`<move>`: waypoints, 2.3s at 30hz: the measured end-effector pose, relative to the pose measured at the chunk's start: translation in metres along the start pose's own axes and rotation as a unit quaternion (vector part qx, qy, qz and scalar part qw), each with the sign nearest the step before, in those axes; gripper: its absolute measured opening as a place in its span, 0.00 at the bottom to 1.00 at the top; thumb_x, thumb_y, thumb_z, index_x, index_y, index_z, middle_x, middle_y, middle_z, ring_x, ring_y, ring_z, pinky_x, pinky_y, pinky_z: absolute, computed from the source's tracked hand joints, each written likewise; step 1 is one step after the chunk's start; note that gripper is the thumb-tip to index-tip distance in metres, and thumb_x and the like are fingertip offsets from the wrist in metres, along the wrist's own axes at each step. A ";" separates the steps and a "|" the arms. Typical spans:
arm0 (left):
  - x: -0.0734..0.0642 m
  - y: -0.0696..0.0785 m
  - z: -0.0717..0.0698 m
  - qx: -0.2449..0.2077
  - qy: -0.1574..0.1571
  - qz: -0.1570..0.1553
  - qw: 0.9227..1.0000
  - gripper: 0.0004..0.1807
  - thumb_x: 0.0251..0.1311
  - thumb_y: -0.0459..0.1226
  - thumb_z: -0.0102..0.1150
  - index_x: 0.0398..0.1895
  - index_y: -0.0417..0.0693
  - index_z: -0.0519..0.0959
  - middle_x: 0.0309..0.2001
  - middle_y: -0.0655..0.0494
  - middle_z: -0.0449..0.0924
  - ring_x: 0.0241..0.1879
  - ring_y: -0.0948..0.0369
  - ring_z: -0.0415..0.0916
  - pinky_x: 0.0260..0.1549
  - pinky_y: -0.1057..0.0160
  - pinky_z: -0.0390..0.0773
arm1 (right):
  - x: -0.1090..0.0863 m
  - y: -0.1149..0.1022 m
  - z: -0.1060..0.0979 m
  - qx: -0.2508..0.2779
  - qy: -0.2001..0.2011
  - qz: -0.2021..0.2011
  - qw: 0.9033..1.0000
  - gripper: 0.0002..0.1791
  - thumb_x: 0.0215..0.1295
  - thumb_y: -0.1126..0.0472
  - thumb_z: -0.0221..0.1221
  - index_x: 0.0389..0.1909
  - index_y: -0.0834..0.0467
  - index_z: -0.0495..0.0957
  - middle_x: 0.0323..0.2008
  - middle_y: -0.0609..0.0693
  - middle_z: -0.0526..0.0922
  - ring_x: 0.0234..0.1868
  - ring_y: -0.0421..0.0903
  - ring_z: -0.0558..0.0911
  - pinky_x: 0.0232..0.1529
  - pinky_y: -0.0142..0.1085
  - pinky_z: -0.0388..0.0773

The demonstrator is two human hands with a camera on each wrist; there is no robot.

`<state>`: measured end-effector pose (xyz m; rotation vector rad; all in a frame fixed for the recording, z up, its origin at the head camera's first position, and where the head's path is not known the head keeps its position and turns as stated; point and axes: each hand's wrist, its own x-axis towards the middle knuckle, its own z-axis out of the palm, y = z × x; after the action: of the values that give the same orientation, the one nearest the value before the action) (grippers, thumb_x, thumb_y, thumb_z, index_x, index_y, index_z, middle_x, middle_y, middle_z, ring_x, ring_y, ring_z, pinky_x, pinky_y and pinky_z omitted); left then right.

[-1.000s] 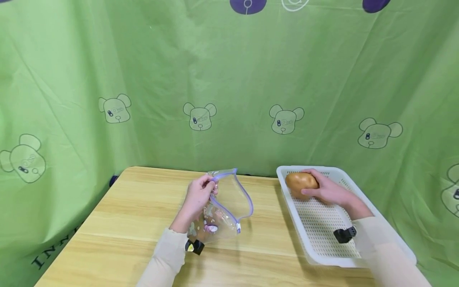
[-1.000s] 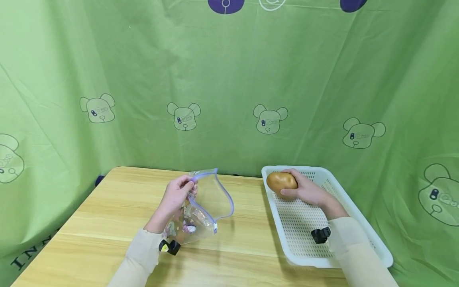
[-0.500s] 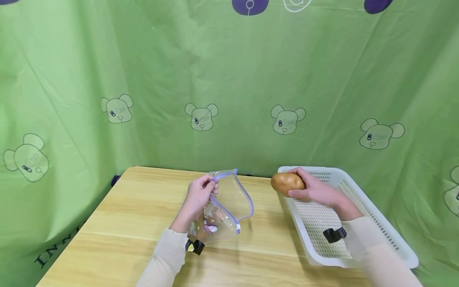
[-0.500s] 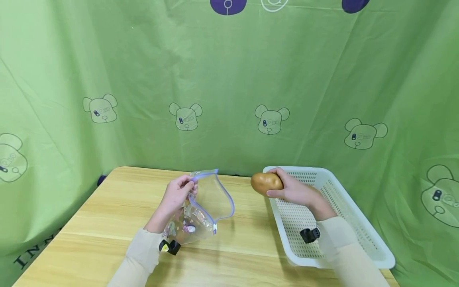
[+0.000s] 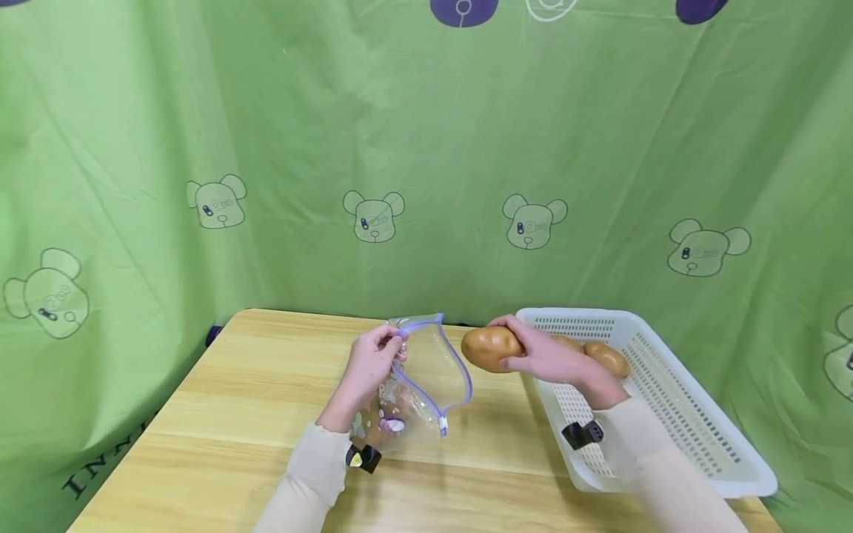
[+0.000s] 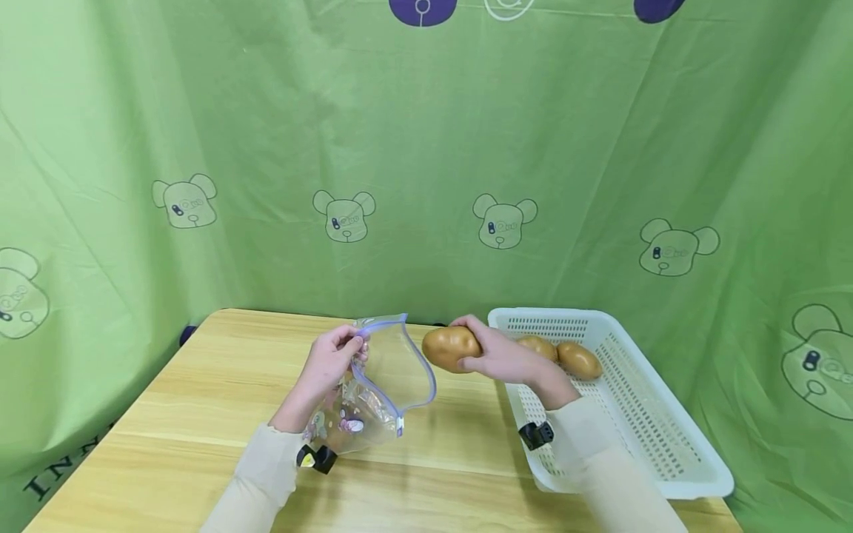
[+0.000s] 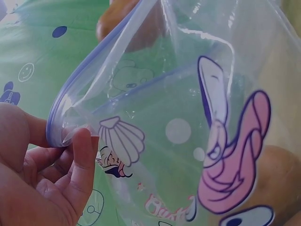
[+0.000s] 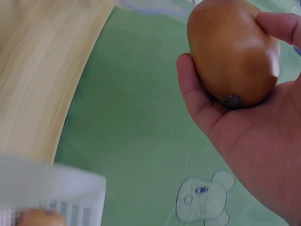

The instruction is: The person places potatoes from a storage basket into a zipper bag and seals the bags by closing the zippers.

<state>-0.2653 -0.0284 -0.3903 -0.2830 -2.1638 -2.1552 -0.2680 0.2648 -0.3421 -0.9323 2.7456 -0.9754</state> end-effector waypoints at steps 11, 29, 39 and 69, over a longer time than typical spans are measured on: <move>0.000 0.001 0.000 0.014 0.001 0.003 1.000 0.07 0.65 0.29 0.50 0.38 0.35 0.78 0.29 0.45 0.77 0.28 0.59 0.75 0.25 0.70 0.77 | 0.019 -0.023 0.028 -0.001 -0.045 -0.038 0.998 0.31 0.56 0.59 0.63 0.61 0.59 0.65 0.48 0.52 0.76 0.45 0.46 0.77 0.46 0.42 0.75; -0.001 0.008 0.004 0.010 0.010 0.009 1.000 0.07 0.65 0.29 0.50 0.36 0.35 0.78 0.27 0.47 0.77 0.27 0.58 0.76 0.24 0.68 0.78 | 0.037 -0.028 0.066 0.031 -0.116 -0.029 0.992 0.30 0.55 0.54 0.65 0.57 0.58 0.67 0.42 0.47 0.78 0.38 0.41 0.79 0.37 0.35 0.79; -0.001 0.010 0.004 0.004 0.011 0.008 1.000 0.07 0.65 0.28 0.49 0.36 0.36 0.78 0.27 0.48 0.76 0.26 0.60 0.75 0.23 0.68 0.77 | 0.045 -0.024 0.075 0.036 -0.139 -0.061 0.988 0.31 0.57 0.54 0.65 0.60 0.58 0.69 0.45 0.48 0.79 0.40 0.40 0.79 0.40 0.34 0.78; -0.008 0.026 0.003 0.026 -0.005 0.015 1.000 0.07 0.65 0.26 0.49 0.37 0.30 0.77 0.30 0.39 0.77 0.28 0.57 0.76 0.26 0.68 0.79 | 0.048 -0.022 0.075 0.107 -0.144 -0.050 0.982 0.22 0.59 0.66 0.61 0.55 0.64 0.73 0.48 0.56 0.79 0.49 0.51 0.79 0.49 0.39 0.78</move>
<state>-0.2524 -0.0265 -0.3662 -0.3221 -2.2030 -2.0828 -0.2754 0.1832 -0.3831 -1.0848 2.3255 -1.0329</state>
